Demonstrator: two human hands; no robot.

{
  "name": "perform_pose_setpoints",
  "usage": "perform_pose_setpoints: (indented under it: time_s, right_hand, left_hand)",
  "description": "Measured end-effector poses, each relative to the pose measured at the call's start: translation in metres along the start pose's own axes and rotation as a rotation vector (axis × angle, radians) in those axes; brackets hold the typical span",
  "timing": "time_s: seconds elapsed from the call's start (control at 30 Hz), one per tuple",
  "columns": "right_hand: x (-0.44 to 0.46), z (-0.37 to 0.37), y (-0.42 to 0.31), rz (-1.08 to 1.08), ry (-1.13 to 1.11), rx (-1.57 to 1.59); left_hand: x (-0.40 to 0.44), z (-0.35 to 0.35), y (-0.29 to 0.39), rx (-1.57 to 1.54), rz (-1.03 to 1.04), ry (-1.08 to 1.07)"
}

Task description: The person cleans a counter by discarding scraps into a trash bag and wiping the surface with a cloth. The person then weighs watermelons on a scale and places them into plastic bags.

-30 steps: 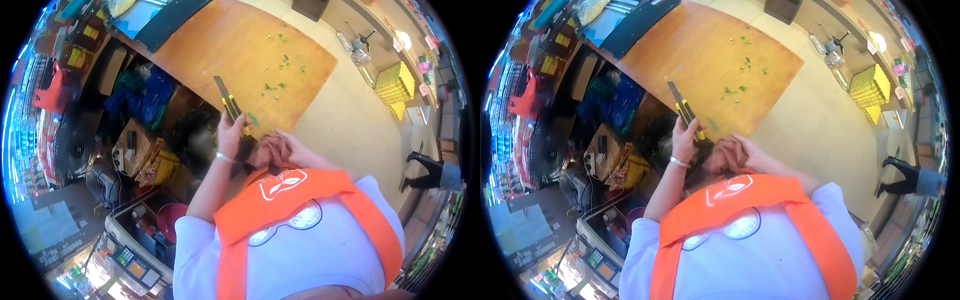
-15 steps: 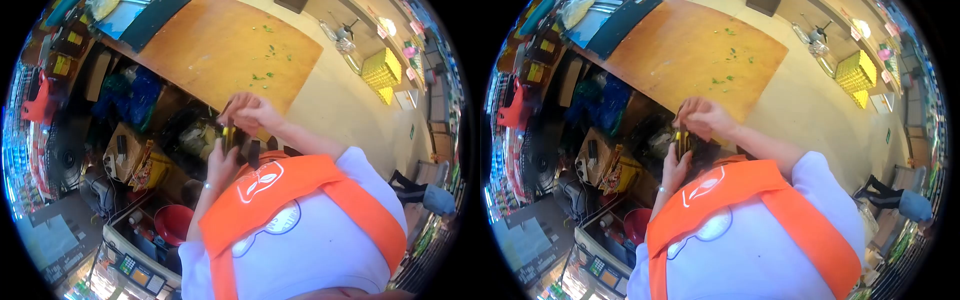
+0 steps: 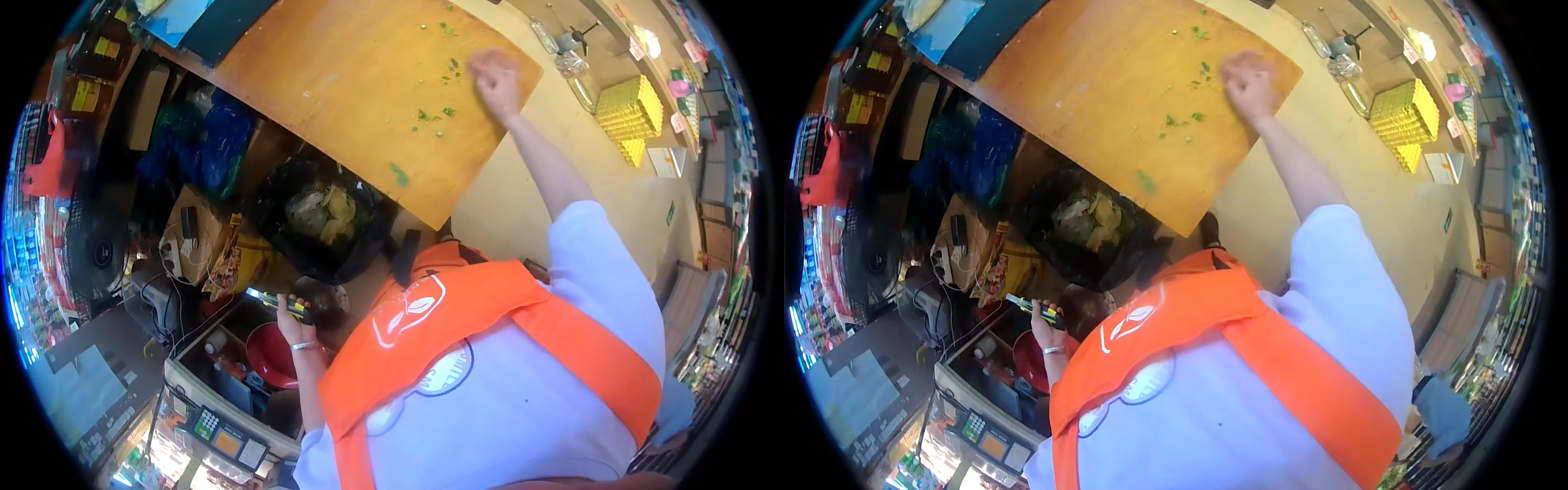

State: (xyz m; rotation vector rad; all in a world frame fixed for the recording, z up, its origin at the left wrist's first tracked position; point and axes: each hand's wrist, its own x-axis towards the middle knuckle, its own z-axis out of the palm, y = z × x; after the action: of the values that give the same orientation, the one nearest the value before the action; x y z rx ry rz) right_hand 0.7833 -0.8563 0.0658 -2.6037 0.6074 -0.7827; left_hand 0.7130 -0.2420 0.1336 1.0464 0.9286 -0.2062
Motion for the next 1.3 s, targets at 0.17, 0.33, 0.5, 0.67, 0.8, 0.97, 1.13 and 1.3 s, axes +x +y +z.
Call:
perform_pose_setpoints:
  time_s: [0.17, 0.33, 0.5, 0.67, 0.8, 0.97, 1.13, 1.3]
  right_hand:
    - [-0.105, 0.008, -0.2, -0.342, -0.116, 0.302]
    - [-0.152, 0.061, -0.32, -0.222, -0.413, 0.701]
    - [-0.084, -0.013, -0.312, 0.241, -0.574, 1.509]
    - [0.01, -0.079, -0.168, 0.427, -0.056, 1.111]
    - [0.075, -0.025, 0.002, 0.454, 0.301, 0.445]
    - [0.076, 0.056, -0.008, 0.264, 0.148, 0.024]
    - [0.005, 0.08, -0.201, -0.3, -0.026, 0.36]
    - [-0.067, 0.09, -0.323, -0.46, -0.412, 0.752]
  left_hand:
    - [0.009, -0.017, 0.001, -0.075, 0.008, 0.042]
    - [0.023, -0.028, 0.007, -0.113, 0.016, -0.032]
    - [0.033, -0.053, 0.014, -0.092, 0.079, -0.044]
    - [0.049, -0.092, -0.004, -0.137, 0.004, 0.012]
    - [0.042, -0.095, -0.011, -0.079, -0.03, 0.087]
    - [0.035, -0.088, -0.014, -0.009, -0.028, 0.166]
    - [0.051, -0.053, -0.013, -0.021, -0.041, 0.144]
    - [0.051, 0.011, 0.001, 0.006, 0.031, 0.051]
